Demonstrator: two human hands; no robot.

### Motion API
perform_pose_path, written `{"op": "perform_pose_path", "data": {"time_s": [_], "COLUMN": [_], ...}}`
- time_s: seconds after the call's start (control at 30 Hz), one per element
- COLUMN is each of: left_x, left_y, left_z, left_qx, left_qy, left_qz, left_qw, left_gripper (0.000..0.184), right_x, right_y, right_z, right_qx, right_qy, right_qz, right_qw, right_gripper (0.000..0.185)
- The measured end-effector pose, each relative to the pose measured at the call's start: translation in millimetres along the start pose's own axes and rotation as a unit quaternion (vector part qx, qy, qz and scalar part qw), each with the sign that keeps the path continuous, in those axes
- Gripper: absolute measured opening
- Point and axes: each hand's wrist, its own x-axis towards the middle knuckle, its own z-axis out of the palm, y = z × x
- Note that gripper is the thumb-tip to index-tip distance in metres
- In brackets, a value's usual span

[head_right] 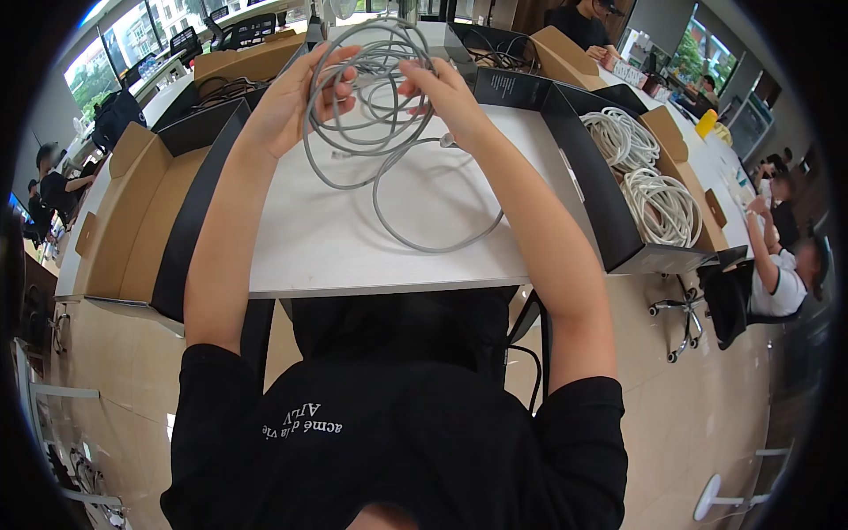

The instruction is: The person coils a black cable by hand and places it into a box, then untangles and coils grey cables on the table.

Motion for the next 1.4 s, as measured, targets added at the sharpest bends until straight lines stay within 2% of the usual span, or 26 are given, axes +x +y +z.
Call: {"op": "perform_pose_path", "data": {"time_s": [0.1, 0.13, 0.33, 0.43, 0.53, 0.63, 0.73, 0.83, 0.9, 1.0, 1.1, 1.17, 1.27, 1.3, 1.37, 1.4], "left_x": [0, 0, -5, -6, -5, -4, 0, 5, 4, 4, 1, 1, -1, -1, -2, -2], "left_y": [-1, -1, 0, 0, 0, -2, -9, -16, -16, -10, -9, -11, -7, -6, -3, -2], "left_z": [2, 2, 10, 15, 15, 16, 16, 13, 11, 4, 6, 13, 20, 21, 10, 6], "left_qx": [-0.016, -0.022, -0.021, 0.013, 0.095, 0.147, 0.165, 0.205, 0.218, 0.208, 0.169, 0.107, 0.047, 0.033, 0.011, 0.000], "left_qy": [0.042, 0.032, 0.013, 0.028, 0.038, 0.054, 0.080, 0.110, 0.106, 0.066, 0.045, 0.050, 0.055, 0.056, -0.036, -0.082], "left_qz": [0.038, 0.045, 0.067, 0.068, 0.095, 0.117, 0.142, 0.173, 0.172, 0.122, 0.033, 0.009, -0.037, -0.054, -0.085, -0.100], "left_qw": [0.998, 0.998, 0.997, 0.997, 0.990, 0.981, 0.973, 0.957, 0.955, 0.968, 0.984, 0.993, 0.997, 0.996, 0.996, 0.992], "left_gripper": [0.039, 0.038, 0.038, 0.042, 0.044, 0.041, 0.040, 0.043, 0.048, 0.044, 0.043, 0.044, 0.047, 0.049, 0.050, 0.050], "right_x": [-7, -5, -4, -6, -13, -6, 2, -4, -4, -6, -5, -2, -1, -3, -7, -4], "right_y": [5, 4, 1, 1, -8, 0, 7, -5, -7, -11, -6, -5, -7, -8, -13, -11], "right_z": [10, 8, 11, 15, 16, 11, 14, 11, 7, 3, -3, -12, -17, -17, -14, -16], "right_qx": [-0.113, -0.121, -0.266, -0.351, -0.328, -0.245, -0.004, -0.006, 0.017, 0.055, 0.103, 0.140, 0.170, 0.130, 0.047, 0.038], "right_qy": [0.016, -0.007, 0.061, 0.111, 0.083, 0.076, 0.071, 0.063, 0.014, -0.061, -0.126, -0.190, -0.231, -0.219, -0.195, -0.233], "right_qz": [-0.138, -0.136, -0.250, -0.358, -0.260, -0.179, -0.151, -0.100, -0.096, -0.061, -0.033, -0.008, -0.029, -0.014, 0.018, 0.016], "right_qw": [0.984, 0.983, 0.929, 0.858, 0.905, 0.950, 0.986, 0.993, 0.995, 0.995, 0.986, 0.972, 0.958, 0.967, 0.980, 0.972], "right_gripper": [0.070, 0.091, 0.090, 0.088, 0.067, 0.041, 0.022, 0.018, 0.018, 0.019, 0.019, 0.020, 0.023, 0.025, 0.029, 0.025]}}
